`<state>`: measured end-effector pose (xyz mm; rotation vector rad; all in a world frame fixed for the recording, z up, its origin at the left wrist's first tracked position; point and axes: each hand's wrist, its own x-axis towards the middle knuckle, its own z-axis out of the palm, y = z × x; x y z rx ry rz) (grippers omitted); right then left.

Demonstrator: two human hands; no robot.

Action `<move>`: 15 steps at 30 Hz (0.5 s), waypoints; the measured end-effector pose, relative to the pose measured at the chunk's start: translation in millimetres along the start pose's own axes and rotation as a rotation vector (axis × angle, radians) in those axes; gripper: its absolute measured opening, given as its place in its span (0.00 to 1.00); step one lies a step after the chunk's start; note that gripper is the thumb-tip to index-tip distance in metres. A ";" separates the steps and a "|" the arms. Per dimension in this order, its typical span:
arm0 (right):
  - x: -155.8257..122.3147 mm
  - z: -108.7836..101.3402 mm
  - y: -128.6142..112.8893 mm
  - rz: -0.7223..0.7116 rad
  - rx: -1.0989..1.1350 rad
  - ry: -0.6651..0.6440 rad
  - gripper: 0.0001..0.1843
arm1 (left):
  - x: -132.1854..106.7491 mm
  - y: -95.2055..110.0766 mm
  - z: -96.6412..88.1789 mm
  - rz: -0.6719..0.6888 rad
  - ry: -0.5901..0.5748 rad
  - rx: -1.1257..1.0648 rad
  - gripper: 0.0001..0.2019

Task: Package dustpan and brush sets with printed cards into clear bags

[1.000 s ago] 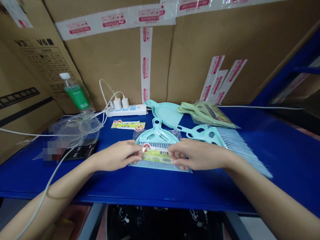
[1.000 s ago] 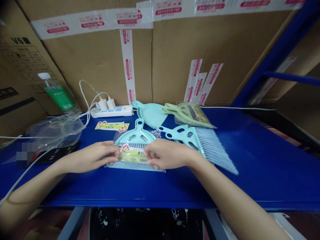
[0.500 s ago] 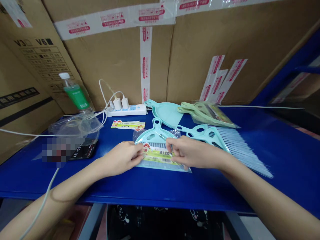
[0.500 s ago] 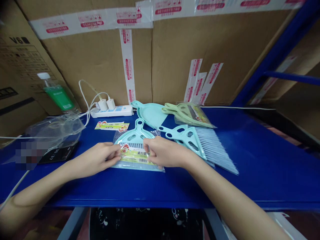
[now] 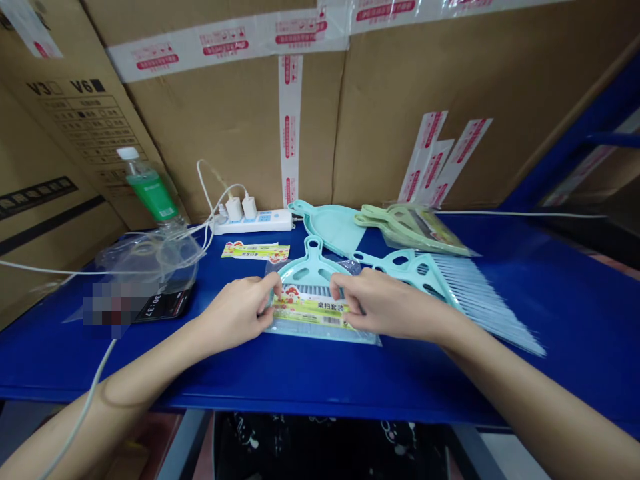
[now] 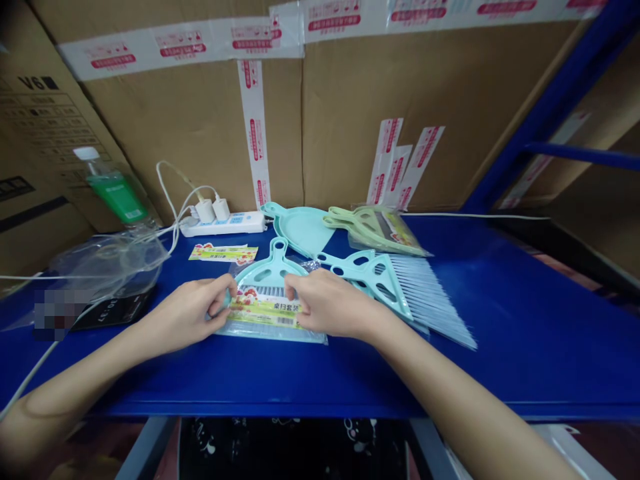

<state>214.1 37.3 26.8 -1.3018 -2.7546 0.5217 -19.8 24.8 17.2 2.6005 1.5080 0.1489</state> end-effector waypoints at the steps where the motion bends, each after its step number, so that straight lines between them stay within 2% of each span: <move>1: -0.4 -0.7 0.2 0.016 -0.018 0.006 0.13 | -0.1 -0.2 -0.6 -0.003 -0.006 0.014 0.08; 5: -1.3 -1.4 2.9 0.073 -0.034 0.007 0.14 | -0.6 0.8 -1.9 0.034 0.000 0.103 0.08; 7: -1.3 -0.4 4.3 0.086 -0.032 0.004 0.14 | -0.9 1.6 -1.4 0.107 0.026 0.131 0.10; 11: -1.3 0.9 5.3 0.099 -0.032 -0.014 0.15 | -1.1 1.4 2.3 0.308 0.014 0.122 0.21; 15: -1.2 -0.8 4.2 0.102 -0.024 -0.060 0.15 | -0.4 0.1 7.5 0.408 -0.040 0.168 0.31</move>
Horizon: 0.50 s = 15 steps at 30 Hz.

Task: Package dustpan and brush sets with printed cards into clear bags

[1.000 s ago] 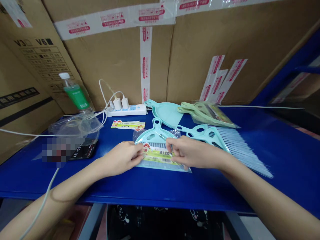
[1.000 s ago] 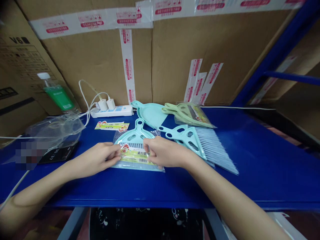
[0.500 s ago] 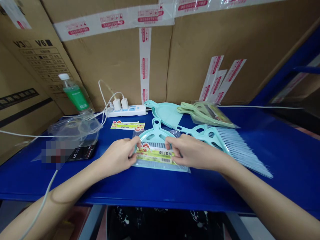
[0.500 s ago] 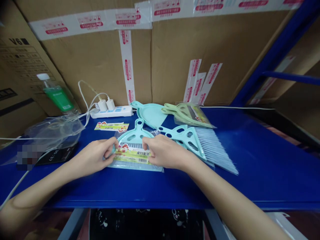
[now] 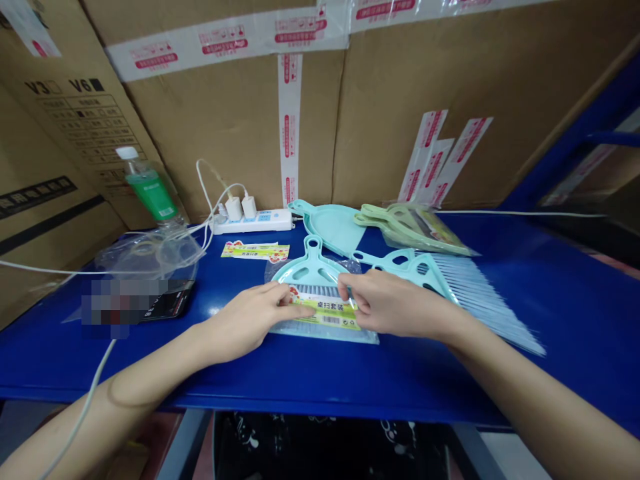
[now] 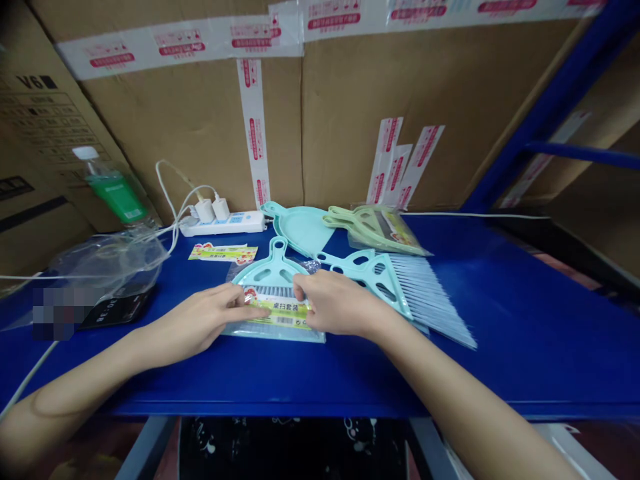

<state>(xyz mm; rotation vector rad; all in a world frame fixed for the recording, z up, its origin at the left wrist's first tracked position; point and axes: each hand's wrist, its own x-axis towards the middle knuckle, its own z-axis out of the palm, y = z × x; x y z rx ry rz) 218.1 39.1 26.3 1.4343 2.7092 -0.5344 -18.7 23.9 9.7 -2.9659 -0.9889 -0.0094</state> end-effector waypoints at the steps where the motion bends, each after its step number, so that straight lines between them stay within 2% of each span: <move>1: -0.1 -0.6 -0.2 0.003 0.000 -0.004 0.15 | 0.2 0.1 1.0 0.010 -0.010 0.012 0.32; 7: -0.7 -1.8 0.7 0.024 0.016 -0.015 0.15 | 0.7 3.4 1.1 0.004 -0.020 0.080 0.35; 15: -3.4 -3.9 5.1 -0.023 -0.003 -0.024 0.15 | 1.8 3.4 -3.7 -0.006 -0.026 0.138 0.28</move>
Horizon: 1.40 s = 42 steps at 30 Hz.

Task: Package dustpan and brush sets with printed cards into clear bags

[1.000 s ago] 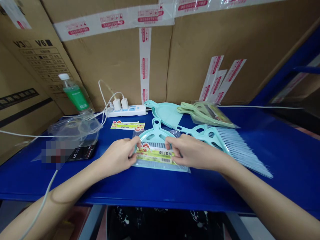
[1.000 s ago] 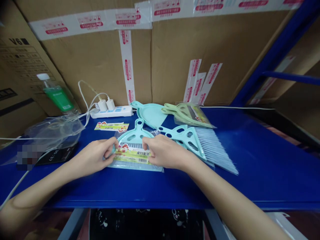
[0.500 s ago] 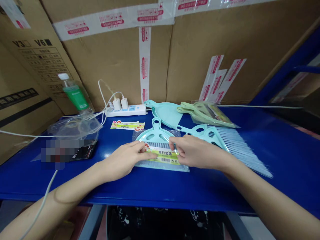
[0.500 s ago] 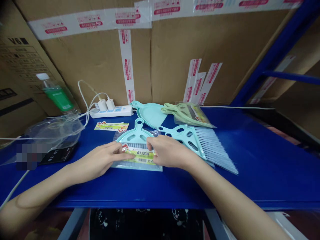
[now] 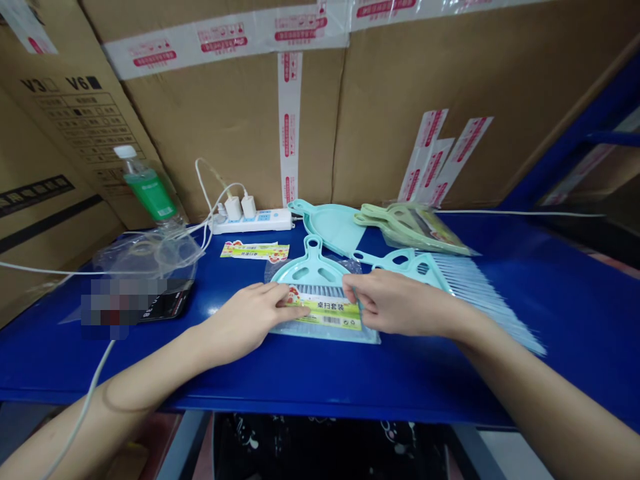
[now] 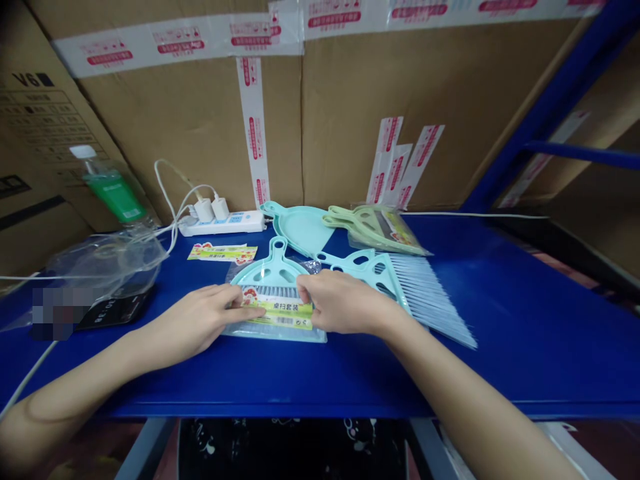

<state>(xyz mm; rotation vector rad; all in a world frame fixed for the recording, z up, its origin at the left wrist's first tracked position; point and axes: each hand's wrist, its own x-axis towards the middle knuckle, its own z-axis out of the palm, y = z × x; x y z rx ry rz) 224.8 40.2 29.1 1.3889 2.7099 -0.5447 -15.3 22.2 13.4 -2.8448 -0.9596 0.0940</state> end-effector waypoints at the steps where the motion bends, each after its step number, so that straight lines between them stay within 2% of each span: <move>1: 0.0 -0.2 -0.3 -0.035 -0.018 0.025 0.14 | 0.0 -0.1 0.1 0.002 0.003 -0.001 0.28; 5: 2.9 2.6 -4.9 -0.252 -0.016 0.171 0.11 | -0.4 0.3 1.3 -0.003 0.019 -0.018 0.28; 8: 7.2 8.6 -9.4 -0.411 -0.007 0.173 0.14 | -0.4 0.9 1.4 0.002 0.025 -0.051 0.26; 10: 9.7 12.5 -11.3 -0.443 -0.072 0.170 0.16 | -0.1 1.4 1.1 0.011 0.031 -0.064 0.26; 13: 10.9 14.9 -12.3 -0.438 -0.141 0.156 0.16 | 0.6 2.9 0.6 0.001 0.031 -0.045 0.25; 21: 5.9 9.7 -9.1 -0.375 -0.107 0.095 0.20 | -1.3 4.8 -2.3 -0.034 0.009 -0.055 0.23; 29: -0.6 -1.7 -5.4 -0.232 -0.096 -0.022 0.26 | -3.8 1.0 -9.7 -0.089 -0.032 0.000 0.22; 35: -4.2 -9.8 -2.1 -0.156 -0.047 -0.124 0.25 | -8.0 -3.8 -12.6 -0.116 -0.031 0.044 0.24; 42: -7.9 -13.8 7.8 -0.035 -0.023 -0.146 0.24 | -12.2 -11.4 -20.3 -0.208 -0.108 0.047 0.24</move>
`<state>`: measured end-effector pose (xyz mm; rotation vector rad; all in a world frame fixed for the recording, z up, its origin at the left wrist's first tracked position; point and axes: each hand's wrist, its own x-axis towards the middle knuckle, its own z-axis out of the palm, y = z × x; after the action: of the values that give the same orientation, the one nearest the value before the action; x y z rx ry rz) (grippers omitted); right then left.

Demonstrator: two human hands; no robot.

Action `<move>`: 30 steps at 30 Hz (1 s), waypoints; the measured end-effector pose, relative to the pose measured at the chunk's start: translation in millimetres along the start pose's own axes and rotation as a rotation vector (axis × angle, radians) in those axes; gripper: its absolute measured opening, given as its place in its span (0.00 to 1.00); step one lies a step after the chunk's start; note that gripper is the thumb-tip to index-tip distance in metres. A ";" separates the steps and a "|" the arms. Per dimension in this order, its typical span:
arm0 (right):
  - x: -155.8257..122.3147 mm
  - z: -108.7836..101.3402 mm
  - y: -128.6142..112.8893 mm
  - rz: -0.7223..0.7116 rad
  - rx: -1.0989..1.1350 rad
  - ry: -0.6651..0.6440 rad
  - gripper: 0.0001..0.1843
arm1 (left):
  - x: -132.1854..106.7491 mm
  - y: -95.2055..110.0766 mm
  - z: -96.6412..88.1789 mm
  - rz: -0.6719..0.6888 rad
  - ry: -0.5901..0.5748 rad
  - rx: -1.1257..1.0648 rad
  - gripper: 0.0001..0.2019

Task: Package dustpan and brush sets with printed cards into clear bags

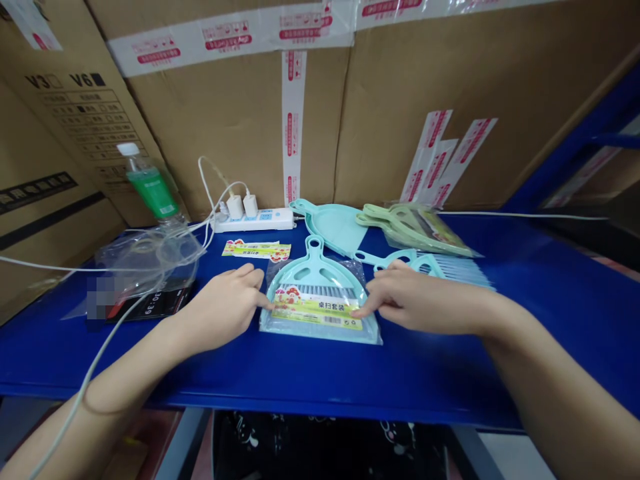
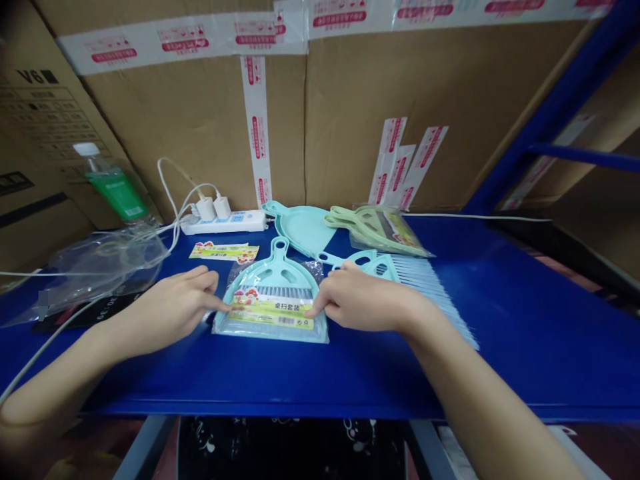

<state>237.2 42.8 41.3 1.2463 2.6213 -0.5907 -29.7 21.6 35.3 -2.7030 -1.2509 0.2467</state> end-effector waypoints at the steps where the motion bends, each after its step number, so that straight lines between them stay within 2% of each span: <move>1: -1.0 -0.8 0.8 0.011 -0.007 -0.006 0.24 | -0.3 -0.8 -0.7 -0.013 -0.011 -0.006 0.24; 7: -5.3 -2.6 3.3 0.023 -0.059 0.008 0.25 | -0.3 -1.5 -0.4 -0.045 0.006 -0.034 0.24; 11: -1.7 0.6 6.7 0.021 -0.001 0.062 0.24 | 0.7 -2.7 0.3 -0.054 0.023 -0.046 0.23; 16: 8.5 4.2 8.6 -0.030 0.082 0.095 0.17 | 2.5 -1.2 3.4 -0.040 0.056 -0.029 0.17; 21: 11.0 6.6 7.8 -0.011 0.095 0.119 0.15 | 5.7 2.4 12.4 -0.007 0.143 0.000 0.12; 30: 4.9 9.7 -0.2 -0.037 -0.117 0.197 0.07 | 8.4 3.1 18.1 0.000 0.229 0.014 0.11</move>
<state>233.9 42.0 31.0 1.2831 2.7973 -0.3297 -25.9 27.3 16.3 -2.6285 -1.1775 -0.0534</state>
